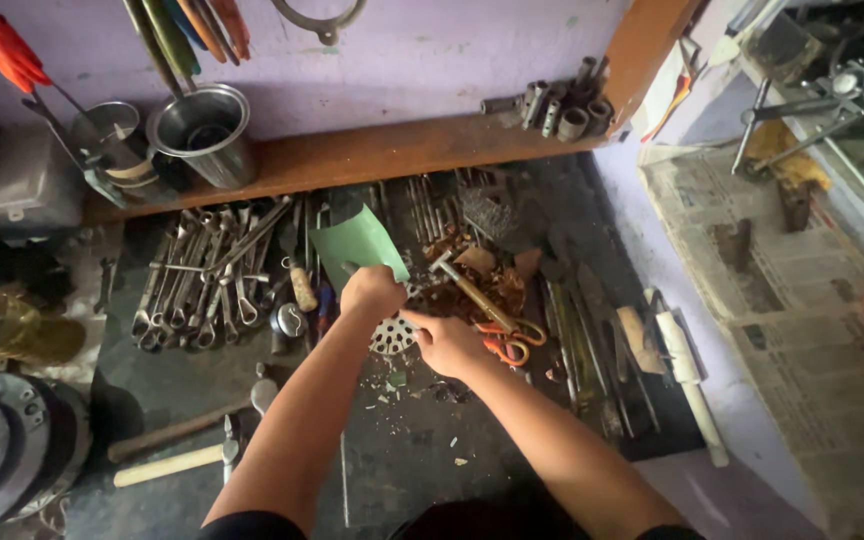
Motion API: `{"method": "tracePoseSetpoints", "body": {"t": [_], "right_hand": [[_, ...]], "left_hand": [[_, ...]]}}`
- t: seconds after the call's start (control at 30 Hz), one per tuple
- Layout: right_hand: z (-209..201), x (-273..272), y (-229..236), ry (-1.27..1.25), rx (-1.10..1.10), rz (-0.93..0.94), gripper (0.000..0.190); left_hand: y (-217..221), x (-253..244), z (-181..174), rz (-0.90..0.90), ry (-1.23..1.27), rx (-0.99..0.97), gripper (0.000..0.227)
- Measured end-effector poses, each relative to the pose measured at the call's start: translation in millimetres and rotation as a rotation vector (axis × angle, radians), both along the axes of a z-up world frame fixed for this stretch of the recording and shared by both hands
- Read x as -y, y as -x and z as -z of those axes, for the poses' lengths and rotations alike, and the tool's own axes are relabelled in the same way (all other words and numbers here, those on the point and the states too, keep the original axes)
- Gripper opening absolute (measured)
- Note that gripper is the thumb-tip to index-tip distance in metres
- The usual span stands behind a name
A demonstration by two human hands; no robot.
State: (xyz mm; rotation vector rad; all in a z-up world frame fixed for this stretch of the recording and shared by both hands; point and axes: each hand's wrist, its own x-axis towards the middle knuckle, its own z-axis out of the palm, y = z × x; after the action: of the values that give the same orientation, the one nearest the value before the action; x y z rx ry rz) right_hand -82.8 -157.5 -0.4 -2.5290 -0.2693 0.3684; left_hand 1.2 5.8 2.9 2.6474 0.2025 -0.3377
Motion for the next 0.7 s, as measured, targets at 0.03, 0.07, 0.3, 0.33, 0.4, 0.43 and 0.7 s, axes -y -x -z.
{"method": "tracePoseSetpoints", "body": {"t": [0.03, 0.07, 0.3, 0.33, 0.4, 0.43, 0.7], "right_hand": [[-2, 2, 3, 0.003, 0.011, -0.006, 0.043], [-4, 4, 3, 0.009, 0.027, -0.014, 0.043], [31, -10, -19, 0.174, 0.313, -0.066, 0.047], [37, -14, -23, 0.201, 0.323, -0.055, 0.047], [48, -21, -28, 0.256, 0.343, -0.029, 0.050], [52, -22, -30, 0.242, 0.335, -0.041, 0.051], [51, -6, -32, 0.143, 0.214, -0.016, 0.049]], "left_hand": [[2, 0, 2, 0.016, -0.010, 0.037, 0.029], [3, 1, 2, 0.029, -0.017, 0.079, 0.029], [4, 1, -13, -0.002, -0.018, -0.048, 0.031], [5, 0, -12, 0.008, -0.019, -0.013, 0.031], [6, 1, -10, 0.032, -0.021, 0.060, 0.032], [5, -1, -11, 0.016, -0.019, 0.055, 0.032], [7, 13, -20, -0.003, -0.029, 0.062, 0.033]]}}
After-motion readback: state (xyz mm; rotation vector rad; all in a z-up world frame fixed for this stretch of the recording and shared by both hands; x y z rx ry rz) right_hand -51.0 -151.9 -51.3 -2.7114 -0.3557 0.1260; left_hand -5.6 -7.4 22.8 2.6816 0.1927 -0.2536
